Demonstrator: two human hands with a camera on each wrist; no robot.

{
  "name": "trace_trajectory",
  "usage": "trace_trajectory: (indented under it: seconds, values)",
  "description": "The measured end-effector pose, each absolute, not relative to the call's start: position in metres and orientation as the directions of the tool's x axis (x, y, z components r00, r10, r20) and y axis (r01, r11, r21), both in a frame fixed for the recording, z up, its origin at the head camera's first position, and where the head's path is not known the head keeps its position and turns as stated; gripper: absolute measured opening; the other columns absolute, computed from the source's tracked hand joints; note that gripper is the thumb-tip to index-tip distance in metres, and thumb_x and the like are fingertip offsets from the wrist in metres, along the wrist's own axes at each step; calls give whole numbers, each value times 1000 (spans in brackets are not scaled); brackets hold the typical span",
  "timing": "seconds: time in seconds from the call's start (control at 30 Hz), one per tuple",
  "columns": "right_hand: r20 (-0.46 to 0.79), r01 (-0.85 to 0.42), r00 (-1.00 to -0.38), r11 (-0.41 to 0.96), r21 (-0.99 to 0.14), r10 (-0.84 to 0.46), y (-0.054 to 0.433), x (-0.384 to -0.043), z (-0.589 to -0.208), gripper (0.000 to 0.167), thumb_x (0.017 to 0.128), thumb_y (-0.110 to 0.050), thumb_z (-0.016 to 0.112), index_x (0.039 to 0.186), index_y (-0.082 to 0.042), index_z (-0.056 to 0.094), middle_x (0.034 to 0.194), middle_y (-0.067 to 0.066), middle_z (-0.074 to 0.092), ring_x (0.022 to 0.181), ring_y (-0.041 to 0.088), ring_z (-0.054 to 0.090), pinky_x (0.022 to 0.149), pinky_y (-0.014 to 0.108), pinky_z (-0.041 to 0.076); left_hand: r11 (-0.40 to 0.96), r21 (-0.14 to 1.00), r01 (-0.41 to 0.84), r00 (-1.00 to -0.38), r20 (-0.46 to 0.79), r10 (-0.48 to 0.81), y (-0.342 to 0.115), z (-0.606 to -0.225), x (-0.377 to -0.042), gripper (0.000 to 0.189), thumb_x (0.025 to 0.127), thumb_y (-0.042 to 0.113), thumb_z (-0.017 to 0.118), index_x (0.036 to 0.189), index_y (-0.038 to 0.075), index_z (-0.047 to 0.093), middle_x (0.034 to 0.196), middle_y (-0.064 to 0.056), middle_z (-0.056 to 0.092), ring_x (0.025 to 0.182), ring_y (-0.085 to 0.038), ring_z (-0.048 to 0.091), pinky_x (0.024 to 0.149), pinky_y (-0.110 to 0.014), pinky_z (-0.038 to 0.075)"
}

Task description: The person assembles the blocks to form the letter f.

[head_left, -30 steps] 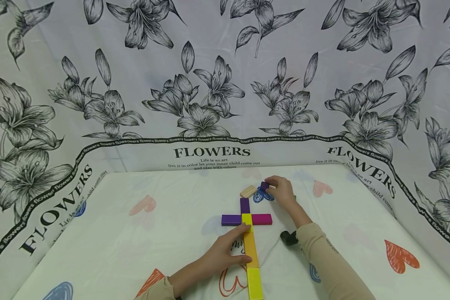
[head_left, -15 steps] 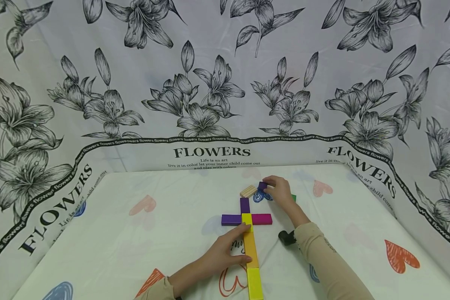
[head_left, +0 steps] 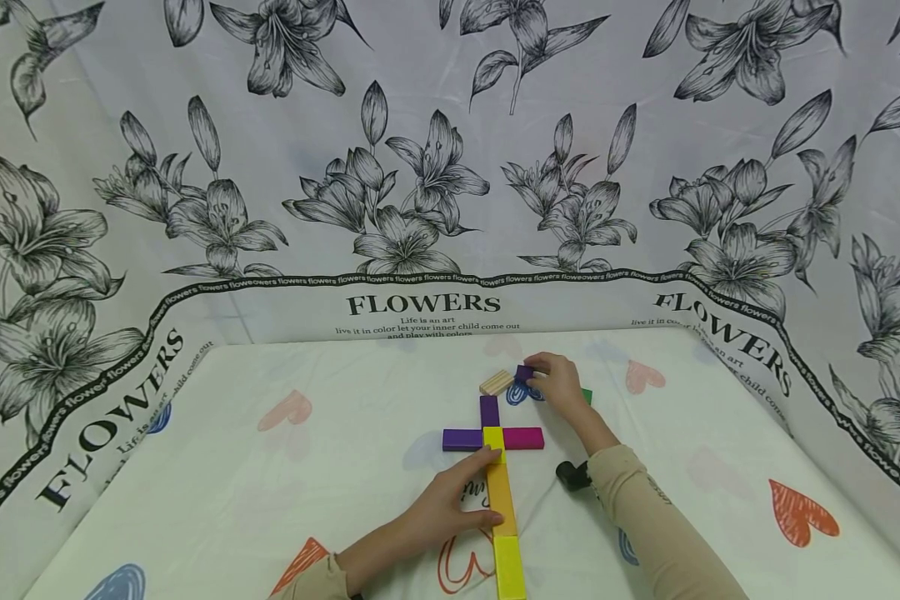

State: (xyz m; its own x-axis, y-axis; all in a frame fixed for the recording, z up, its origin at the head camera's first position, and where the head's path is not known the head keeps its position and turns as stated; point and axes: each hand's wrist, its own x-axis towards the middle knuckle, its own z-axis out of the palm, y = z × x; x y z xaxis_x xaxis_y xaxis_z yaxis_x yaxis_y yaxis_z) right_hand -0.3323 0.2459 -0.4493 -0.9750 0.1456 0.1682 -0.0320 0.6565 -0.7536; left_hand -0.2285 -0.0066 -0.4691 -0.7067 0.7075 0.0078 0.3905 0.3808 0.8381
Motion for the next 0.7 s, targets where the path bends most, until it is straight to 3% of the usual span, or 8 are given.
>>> trace_trajectory:
  seconds: [0.7]
  values:
    - [151,-21,-980,679,-734,132,246,-332,-449,35,85,5,69,119,1,64,122,20,68,120,35,61,105,45,50,395,829,395,-712,4,702,-7,-467,-226,78,84,40,75,151,27,36,157,6,36,148,-22,31,119,-49,32]
